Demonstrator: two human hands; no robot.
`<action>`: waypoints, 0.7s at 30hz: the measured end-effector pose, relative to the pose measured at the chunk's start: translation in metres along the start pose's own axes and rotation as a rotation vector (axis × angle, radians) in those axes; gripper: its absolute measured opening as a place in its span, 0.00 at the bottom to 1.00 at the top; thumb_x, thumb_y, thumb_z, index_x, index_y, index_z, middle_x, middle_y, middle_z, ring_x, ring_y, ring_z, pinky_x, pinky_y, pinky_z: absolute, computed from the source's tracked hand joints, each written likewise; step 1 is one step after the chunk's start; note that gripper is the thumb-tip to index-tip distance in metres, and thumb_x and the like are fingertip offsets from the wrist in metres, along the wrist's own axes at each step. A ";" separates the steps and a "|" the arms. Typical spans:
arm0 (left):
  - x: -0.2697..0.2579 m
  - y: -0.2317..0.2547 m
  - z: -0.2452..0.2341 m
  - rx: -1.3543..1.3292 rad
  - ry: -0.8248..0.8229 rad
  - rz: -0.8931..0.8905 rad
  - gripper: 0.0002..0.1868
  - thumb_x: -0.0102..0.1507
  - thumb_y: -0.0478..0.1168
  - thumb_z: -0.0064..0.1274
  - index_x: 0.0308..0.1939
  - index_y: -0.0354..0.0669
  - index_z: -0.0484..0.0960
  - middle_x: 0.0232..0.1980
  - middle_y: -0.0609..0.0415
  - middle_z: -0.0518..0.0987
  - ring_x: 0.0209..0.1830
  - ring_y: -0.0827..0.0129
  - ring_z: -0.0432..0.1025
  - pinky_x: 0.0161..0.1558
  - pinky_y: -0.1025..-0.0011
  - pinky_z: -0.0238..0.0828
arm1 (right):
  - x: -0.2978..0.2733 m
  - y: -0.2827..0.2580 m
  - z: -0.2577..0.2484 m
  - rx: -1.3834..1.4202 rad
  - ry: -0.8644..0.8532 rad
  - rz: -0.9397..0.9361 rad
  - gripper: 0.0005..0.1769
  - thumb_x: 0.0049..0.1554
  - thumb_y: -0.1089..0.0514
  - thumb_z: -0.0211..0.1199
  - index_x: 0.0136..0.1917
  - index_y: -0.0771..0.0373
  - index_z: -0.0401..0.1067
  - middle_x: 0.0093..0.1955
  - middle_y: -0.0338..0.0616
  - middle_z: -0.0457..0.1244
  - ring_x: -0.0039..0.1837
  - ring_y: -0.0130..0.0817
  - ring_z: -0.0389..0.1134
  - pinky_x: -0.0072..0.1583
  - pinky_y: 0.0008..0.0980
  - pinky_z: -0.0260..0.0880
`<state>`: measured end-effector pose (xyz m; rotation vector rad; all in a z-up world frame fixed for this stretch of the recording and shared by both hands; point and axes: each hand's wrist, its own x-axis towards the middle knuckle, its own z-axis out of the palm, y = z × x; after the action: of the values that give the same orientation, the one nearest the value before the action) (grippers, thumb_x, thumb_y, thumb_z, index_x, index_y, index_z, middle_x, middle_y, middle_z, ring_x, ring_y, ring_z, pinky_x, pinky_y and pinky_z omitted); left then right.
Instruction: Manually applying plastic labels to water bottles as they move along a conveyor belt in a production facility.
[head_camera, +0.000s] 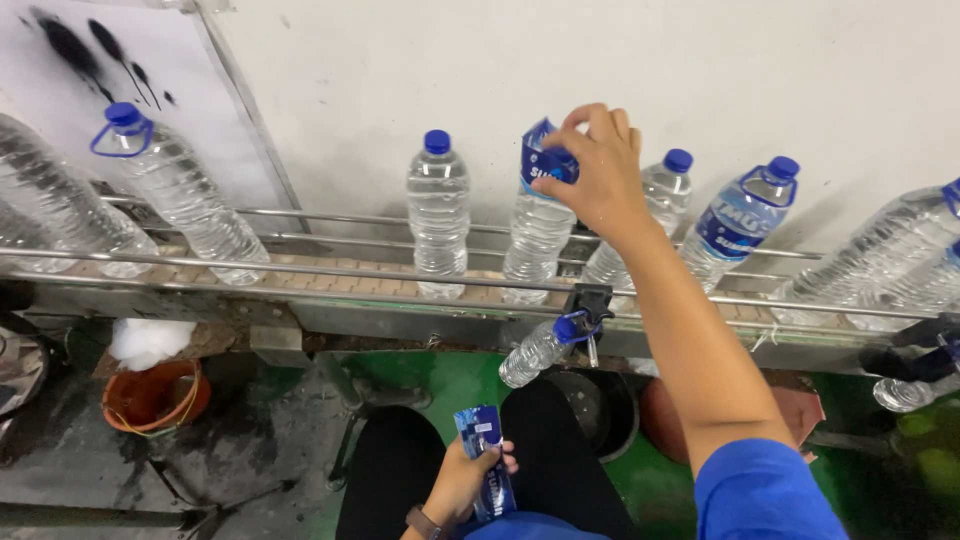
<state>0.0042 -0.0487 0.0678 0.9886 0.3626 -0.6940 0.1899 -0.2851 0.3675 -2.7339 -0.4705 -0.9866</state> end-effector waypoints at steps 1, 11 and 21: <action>-0.003 0.003 0.000 -0.002 0.001 0.000 0.08 0.68 0.25 0.48 0.51 0.28 0.74 0.47 0.35 0.85 0.37 0.53 0.81 0.48 0.58 0.84 | -0.003 0.002 0.003 0.001 -0.001 -0.001 0.23 0.49 0.45 0.80 0.54 0.54 0.77 0.60 0.43 0.57 0.61 0.47 0.54 0.59 0.47 0.52; 0.000 0.007 -0.004 0.283 0.216 -0.052 0.21 0.62 0.39 0.60 0.59 0.40 0.80 0.53 0.45 0.87 0.56 0.56 0.81 0.62 0.59 0.75 | -0.055 0.026 0.011 0.693 0.090 0.525 0.69 0.45 0.51 0.79 0.82 0.49 0.32 0.78 0.57 0.43 0.78 0.52 0.50 0.75 0.48 0.51; 0.009 -0.006 -0.015 0.268 0.294 0.000 0.22 0.59 0.36 0.63 0.57 0.37 0.82 0.52 0.44 0.87 0.54 0.55 0.81 0.61 0.60 0.75 | -0.133 0.048 0.063 0.775 0.422 0.622 0.74 0.46 0.50 0.79 0.82 0.50 0.22 0.82 0.67 0.40 0.79 0.55 0.56 0.73 0.54 0.61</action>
<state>0.0072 -0.0413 0.0506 1.3514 0.5355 -0.6075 0.1473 -0.3423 0.2304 -1.7382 0.0801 -0.9061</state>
